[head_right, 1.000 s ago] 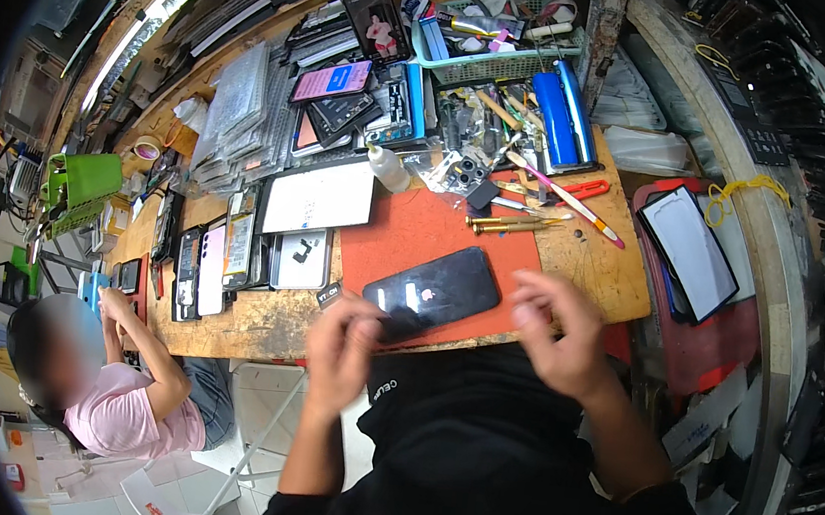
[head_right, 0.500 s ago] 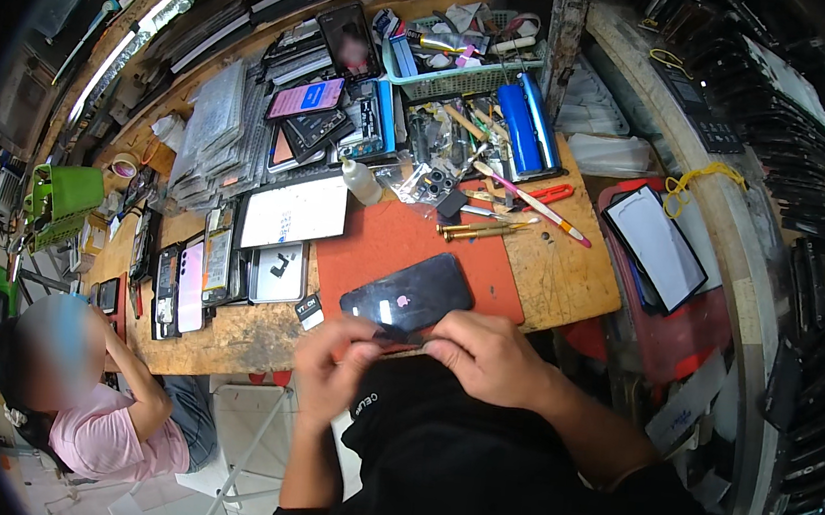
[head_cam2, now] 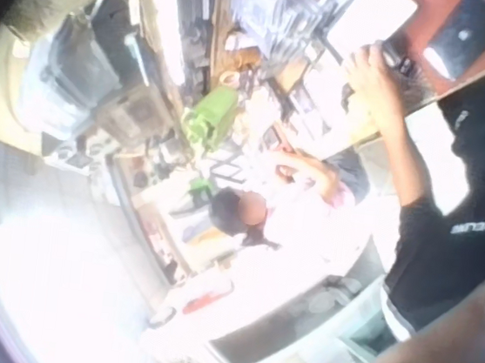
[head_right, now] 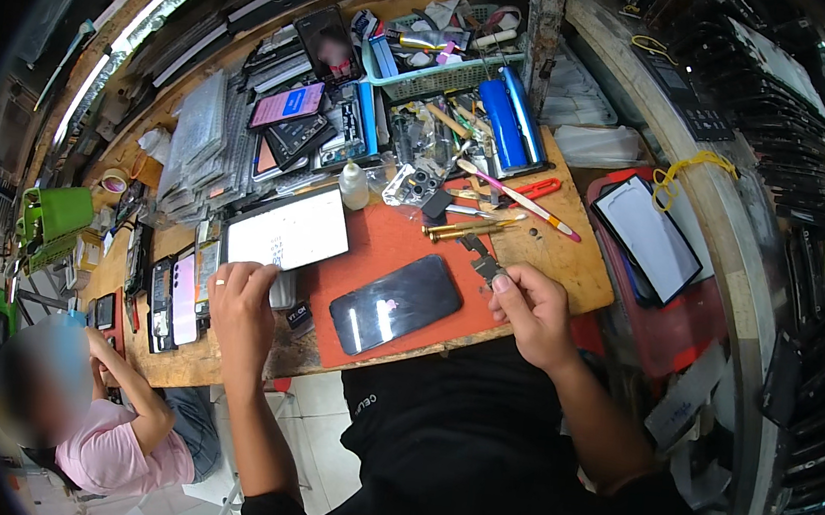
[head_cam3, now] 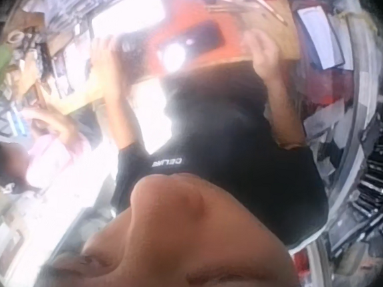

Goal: The person disassembles a smartphone, removes the back cover, and uses a small tool to manipulate internal components. They then reassemble the device by placing the back cover back on and securing it.

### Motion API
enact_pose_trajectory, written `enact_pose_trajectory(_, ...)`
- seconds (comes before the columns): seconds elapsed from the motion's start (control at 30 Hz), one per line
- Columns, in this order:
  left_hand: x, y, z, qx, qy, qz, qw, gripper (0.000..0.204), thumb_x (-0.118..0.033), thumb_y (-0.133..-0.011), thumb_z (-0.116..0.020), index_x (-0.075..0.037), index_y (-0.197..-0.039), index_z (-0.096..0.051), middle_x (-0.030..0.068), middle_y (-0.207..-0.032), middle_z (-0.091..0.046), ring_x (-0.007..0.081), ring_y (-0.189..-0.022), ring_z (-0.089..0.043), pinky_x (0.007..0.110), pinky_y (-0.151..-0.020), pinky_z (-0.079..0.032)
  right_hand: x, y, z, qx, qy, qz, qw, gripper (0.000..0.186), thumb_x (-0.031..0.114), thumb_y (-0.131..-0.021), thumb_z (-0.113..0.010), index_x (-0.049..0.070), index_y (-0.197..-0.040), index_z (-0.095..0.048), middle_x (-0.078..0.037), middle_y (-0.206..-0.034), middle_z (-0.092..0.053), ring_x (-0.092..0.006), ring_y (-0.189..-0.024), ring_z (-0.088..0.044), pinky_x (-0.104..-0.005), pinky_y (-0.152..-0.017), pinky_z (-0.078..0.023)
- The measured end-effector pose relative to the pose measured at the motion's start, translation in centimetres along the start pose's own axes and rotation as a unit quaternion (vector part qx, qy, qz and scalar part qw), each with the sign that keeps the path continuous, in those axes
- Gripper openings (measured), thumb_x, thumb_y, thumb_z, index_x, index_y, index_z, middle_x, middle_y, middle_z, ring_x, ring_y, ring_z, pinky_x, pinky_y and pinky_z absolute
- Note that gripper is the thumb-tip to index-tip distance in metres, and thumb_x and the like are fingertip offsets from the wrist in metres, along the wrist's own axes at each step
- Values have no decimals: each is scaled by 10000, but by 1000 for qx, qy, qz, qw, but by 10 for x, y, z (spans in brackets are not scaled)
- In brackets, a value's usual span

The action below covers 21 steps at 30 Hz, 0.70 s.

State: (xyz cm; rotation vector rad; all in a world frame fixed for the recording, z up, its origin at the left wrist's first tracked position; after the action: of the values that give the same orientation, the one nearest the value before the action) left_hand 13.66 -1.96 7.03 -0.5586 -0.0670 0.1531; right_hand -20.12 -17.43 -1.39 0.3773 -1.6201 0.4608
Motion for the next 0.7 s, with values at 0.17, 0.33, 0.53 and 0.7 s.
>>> enact_pose_trajectory(0.17,-16,23,17,11,27,36,999,210,38,-870,-734,-87,-1031,-783,70,-959,-705,296,-958,-660,437,-882,-482,0,-3,0,18,-6,-21,1000,235,183,-1150,-615,-5,-1025,-679,-16,-862,-677,-65,-760,-615,-248,-706,-520)
enact_pose_trajectory(0.33,-14,30,14,19,71,52,996,184,12,-882,-757,-80,-1039,-784,70,-980,-710,296,-977,-658,446,-876,-463,2,-4,-2,29,-2,-26,999,227,178,-1150,-614,-3,-1031,-683,-13,-863,-675,-63,-759,-610,-242,-705,-517)
enact_pose_trajectory(0.53,-20,22,-10,40,101,43,993,251,-10,-881,-792,-88,-1120,-788,66,-1025,-716,301,-1017,-667,457,-929,-481,2,-3,-3,21,11,-17,1000,225,179,-1149,-617,-5,-1040,-687,-11,-855,-675,-61,-759,-609,-240,-704,-516)
enact_pose_trajectory(0.7,-44,-26,21,-29,227,23,973,258,-7,-944,-790,-25,-1199,-752,140,-1116,-732,309,-1040,-686,399,-880,-507,2,-2,-7,-2,8,-12,1000,210,169,-1143,-622,2,-1037,-690,-8,-852,-678,-58,-757,-609,-235,-700,-515)
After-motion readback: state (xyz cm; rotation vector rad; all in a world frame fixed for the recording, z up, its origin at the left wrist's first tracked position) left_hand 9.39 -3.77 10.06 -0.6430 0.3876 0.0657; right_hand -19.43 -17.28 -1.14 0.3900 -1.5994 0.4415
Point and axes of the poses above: each hand's wrist, its own y-axis away from the middle knuckle, its own z-axis out of the back of the hand, x = y × z, the point moved 4 cm from there along -y, towards the middle knuckle
